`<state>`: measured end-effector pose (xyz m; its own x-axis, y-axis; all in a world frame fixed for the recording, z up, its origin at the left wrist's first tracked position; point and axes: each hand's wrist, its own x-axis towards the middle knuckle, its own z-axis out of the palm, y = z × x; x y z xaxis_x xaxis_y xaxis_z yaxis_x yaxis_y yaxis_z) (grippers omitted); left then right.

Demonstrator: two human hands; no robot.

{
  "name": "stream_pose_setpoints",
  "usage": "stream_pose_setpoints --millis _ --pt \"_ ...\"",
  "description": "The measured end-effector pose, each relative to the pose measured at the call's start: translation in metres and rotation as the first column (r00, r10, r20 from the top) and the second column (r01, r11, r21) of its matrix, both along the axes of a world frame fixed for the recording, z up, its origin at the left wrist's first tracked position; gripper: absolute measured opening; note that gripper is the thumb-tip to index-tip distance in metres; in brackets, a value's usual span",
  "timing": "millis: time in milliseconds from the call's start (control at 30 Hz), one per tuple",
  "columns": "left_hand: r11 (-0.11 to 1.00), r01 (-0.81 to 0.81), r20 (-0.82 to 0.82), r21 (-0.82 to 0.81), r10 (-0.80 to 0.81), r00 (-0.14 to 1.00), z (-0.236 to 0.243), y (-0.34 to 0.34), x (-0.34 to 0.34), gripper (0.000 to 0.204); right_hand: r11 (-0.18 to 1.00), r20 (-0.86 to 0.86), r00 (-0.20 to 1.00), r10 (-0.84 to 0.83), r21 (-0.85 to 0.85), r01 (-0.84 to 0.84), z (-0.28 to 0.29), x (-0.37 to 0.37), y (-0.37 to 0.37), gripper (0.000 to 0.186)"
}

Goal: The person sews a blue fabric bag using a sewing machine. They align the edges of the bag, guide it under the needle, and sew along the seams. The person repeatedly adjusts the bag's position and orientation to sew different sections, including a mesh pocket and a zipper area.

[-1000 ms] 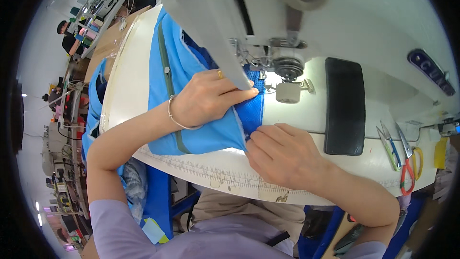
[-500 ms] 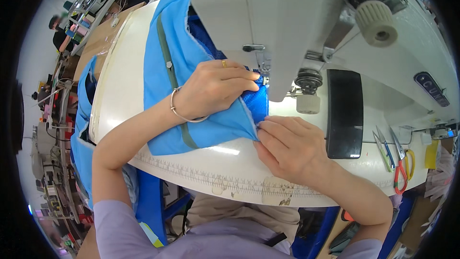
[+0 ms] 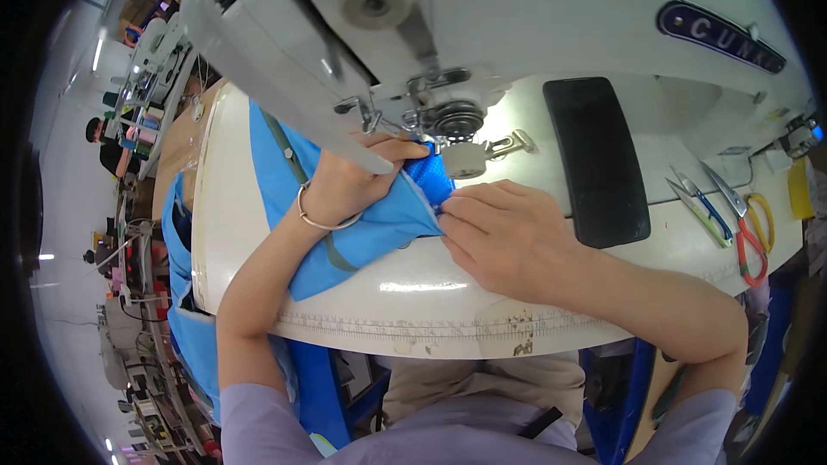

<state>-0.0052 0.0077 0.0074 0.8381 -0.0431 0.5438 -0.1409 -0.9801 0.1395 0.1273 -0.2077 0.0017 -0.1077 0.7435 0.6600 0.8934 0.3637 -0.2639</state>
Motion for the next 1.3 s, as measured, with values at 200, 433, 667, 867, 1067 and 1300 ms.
stream_pose_setpoints --millis 200,433,667,867,1067,1300 --pt "0.999 0.017 -0.011 -0.031 -0.017 1.0 0.006 -0.003 0.001 0.021 0.999 -0.024 1.0 0.008 0.034 -0.007 -0.001 0.0 0.0 0.019" --pt "0.999 0.031 -0.043 -0.026 -0.032 0.999 0.012 -0.004 -0.003 0.022 0.971 0.024 0.981 -0.194 0.144 0.188 0.024 0.033 -0.001 0.018" --pt "0.999 0.053 0.013 0.008 -0.053 0.998 0.005 -0.001 -0.001 0.021 0.919 -0.095 0.915 -0.392 -0.013 0.393 0.05 0.063 0.007 0.009" --pt "0.995 0.104 0.057 -0.009 -0.103 0.993 0.003 0.001 0.001 0.018 0.872 0.131 0.88 -0.457 0.263 0.413 0.041 0.061 0.013 0.013" --pt "0.99 0.139 0.073 0.006 -0.139 0.988 0.006 -0.006 -0.004 0.021 0.876 0.116 0.879 -0.462 0.213 0.432 0.043 0.06 0.011 0.013" --pt "0.99 0.137 0.106 0.02 -0.138 0.985 0.001 -0.007 -0.002 0.019 0.998 0.203 0.979 -0.001 0.054 -0.01 0.027 0.023 0.005 0.017"
